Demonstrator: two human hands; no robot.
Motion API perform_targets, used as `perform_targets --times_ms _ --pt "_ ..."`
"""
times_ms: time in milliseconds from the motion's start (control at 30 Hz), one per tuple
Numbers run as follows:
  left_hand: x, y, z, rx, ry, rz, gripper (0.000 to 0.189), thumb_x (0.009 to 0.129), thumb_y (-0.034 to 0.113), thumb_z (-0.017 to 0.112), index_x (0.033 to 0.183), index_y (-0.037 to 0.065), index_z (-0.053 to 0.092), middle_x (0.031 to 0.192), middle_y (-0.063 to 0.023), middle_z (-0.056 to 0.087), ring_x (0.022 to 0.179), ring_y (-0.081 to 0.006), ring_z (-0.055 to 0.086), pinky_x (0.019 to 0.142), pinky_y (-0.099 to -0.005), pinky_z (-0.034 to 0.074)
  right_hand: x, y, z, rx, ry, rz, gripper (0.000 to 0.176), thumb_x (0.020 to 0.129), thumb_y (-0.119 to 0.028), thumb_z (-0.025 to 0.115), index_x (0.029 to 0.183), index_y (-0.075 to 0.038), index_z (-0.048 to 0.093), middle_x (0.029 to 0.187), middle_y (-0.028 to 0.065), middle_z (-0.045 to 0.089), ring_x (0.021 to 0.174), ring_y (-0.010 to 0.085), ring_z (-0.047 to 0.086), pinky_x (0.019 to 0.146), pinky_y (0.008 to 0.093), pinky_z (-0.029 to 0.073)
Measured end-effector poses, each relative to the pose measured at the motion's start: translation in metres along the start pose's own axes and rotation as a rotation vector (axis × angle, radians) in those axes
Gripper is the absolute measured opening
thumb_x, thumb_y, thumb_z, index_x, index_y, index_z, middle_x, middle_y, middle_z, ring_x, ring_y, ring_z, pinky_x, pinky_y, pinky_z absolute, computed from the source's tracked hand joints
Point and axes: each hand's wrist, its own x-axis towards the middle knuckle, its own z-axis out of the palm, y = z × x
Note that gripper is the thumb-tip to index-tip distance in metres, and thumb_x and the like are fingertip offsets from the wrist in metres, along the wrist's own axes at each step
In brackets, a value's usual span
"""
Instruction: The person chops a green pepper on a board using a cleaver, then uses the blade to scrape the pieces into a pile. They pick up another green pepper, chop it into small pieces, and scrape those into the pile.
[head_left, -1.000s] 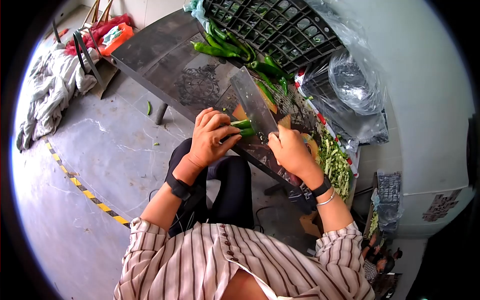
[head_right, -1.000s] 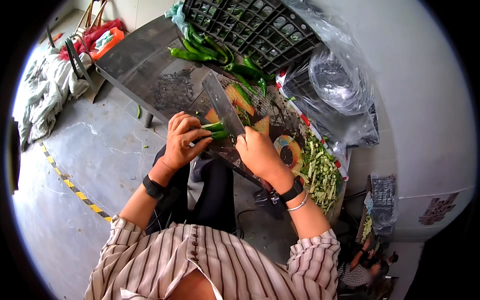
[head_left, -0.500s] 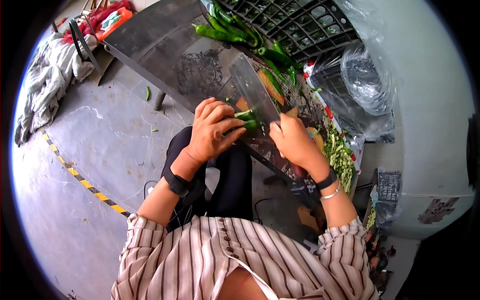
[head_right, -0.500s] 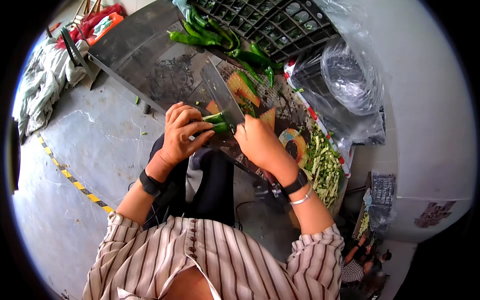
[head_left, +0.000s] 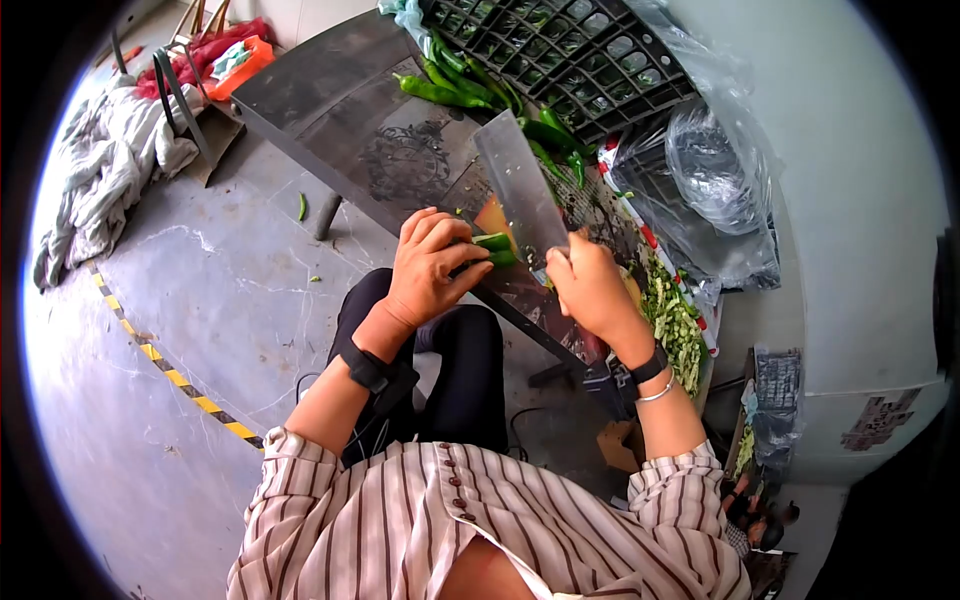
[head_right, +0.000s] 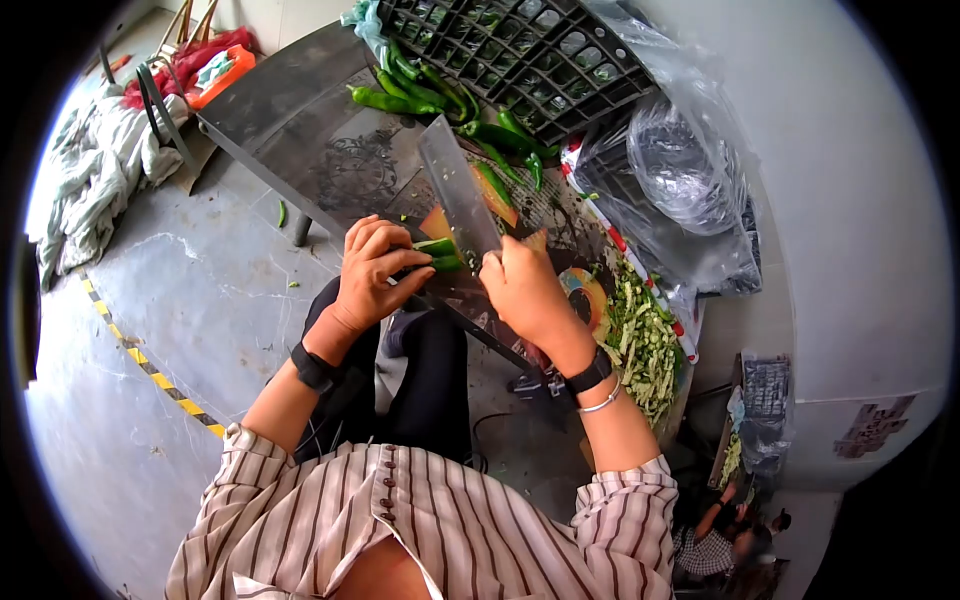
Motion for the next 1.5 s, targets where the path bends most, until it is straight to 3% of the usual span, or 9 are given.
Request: perform_targets --times_ms 667,867,967,1067,1100,1133,1200,1367,1500 --pt "0.002 0.0 0.003 0.026 0.01 -0.015 0.019 0.067 0.02 0.077 0.084 0.016 0.07 0.094 0.0001 0.057 0.1 -0.0202 0.053 0.099 -0.0426 0.035 0.014 0.001 0.013 -0.049 -0.068 0.007 0.024 0.087 -0.013 0.053 0.079 0.009 0.053 0.07 0.0315 0.056 0.071 0.0476 0.057 0.062 0.0497 0.046" --pt "0.003 0.002 0.002 0.031 0.013 -0.005 0.022 0.064 0.019 0.079 0.083 0.014 0.07 0.092 -0.0027 0.056 0.097 -0.0241 0.053 0.096 -0.0429 0.035 0.055 0.013 0.029 -0.236 0.078 -0.208 0.022 0.084 -0.013 0.054 0.078 0.007 0.054 0.071 0.0301 0.058 0.068 0.0438 0.06 0.063 0.0497 0.048" --pt "-0.001 0.001 0.003 0.026 0.027 -0.003 0.021 0.065 0.019 0.079 0.083 0.013 0.07 0.093 -0.0028 0.056 0.098 -0.0245 0.053 0.097 -0.0434 0.035 0.055 0.012 0.015 0.07 -0.014 0.084 0.023 0.085 -0.013 0.048 0.076 0.007 0.053 0.065 0.0276 0.058 0.064 0.0423 0.06 0.06 0.0484 0.049" --pt "0.001 0.0 0.002 0.0 0.028 -0.014 0.02 0.066 0.018 0.079 0.083 0.013 0.07 0.092 -0.0025 0.056 0.098 -0.0241 0.053 0.099 -0.0439 0.034 0.037 0.029 0.014 0.015 0.044 -0.045 0.023 0.085 -0.013 0.047 0.075 0.007 0.052 0.062 0.0264 0.056 0.062 0.0421 0.059 0.06 0.0481 0.048" --pt "0.002 0.001 0.002 0.008 0.026 -0.014 0.02 0.065 0.018 0.079 0.083 0.014 0.07 0.092 -0.0024 0.056 0.098 -0.024 0.053 0.098 -0.0438 0.035 0.024 0.006 0.004 0.122 -0.014 0.118 0.023 0.085 -0.013 0.049 0.075 0.007 0.052 0.063 0.0262 0.056 0.063 0.0434 0.058 0.06 0.048 0.047" --pt "0.002 0.001 0.002 0.012 0.018 -0.013 0.02 0.065 0.018 0.079 0.083 0.014 0.07 0.092 -0.0024 0.056 0.097 -0.0238 0.053 0.098 -0.0437 0.035 0.018 0.007 0.004 0.125 -0.015 0.13 0.023 0.085 -0.013 0.049 0.075 0.007 0.052 0.063 0.0262 0.056 0.063 0.0434 0.058 0.06 0.048 0.047" --pt "0.002 0.002 0.002 0.006 0.004 -0.011 0.021 0.065 0.017 0.079 0.083 0.014 0.07 0.091 -0.0023 0.056 0.095 -0.0235 0.053 0.097 -0.0435 0.035 0.005 0.009 0.006 -0.03 0.018 -0.058 0.022 0.086 -0.013 0.05 0.077 0.007 0.052 0.064 0.0267 0.057 0.064 0.0444 0.058 0.059 0.0472 0.046" --pt "0.003 0.0 0.003 0.006 0.027 -0.016 0.021 0.064 0.018 0.079 0.083 0.013 0.07 0.09 -0.0019 0.055 0.094 -0.0229 0.053 0.096 -0.0429 0.035 -0.005 0.0 0.012 0.04 -0.061 0.076 0.023 0.088 -0.014 0.051 0.078 0.008 0.052 0.07 0.03 0.056 0.07 0.0469 0.057 0.061 0.0486 0.046" --pt "0.002 0.001 0.002 0.012 0.014 -0.02 0.021 0.064 0.018 0.079 0.084 0.014 0.071 0.091 -0.0019 0.056 0.095 -0.0226 0.054 0.096 -0.0427 0.035 -0.002 -0.003 0.01 0.008 -0.08 0.045 0.023 0.088 -0.013 0.051 0.078 0.008 0.052 0.07 0.0303 0.056 0.07 0.0471 0.057 0.061 0.0493 0.045"
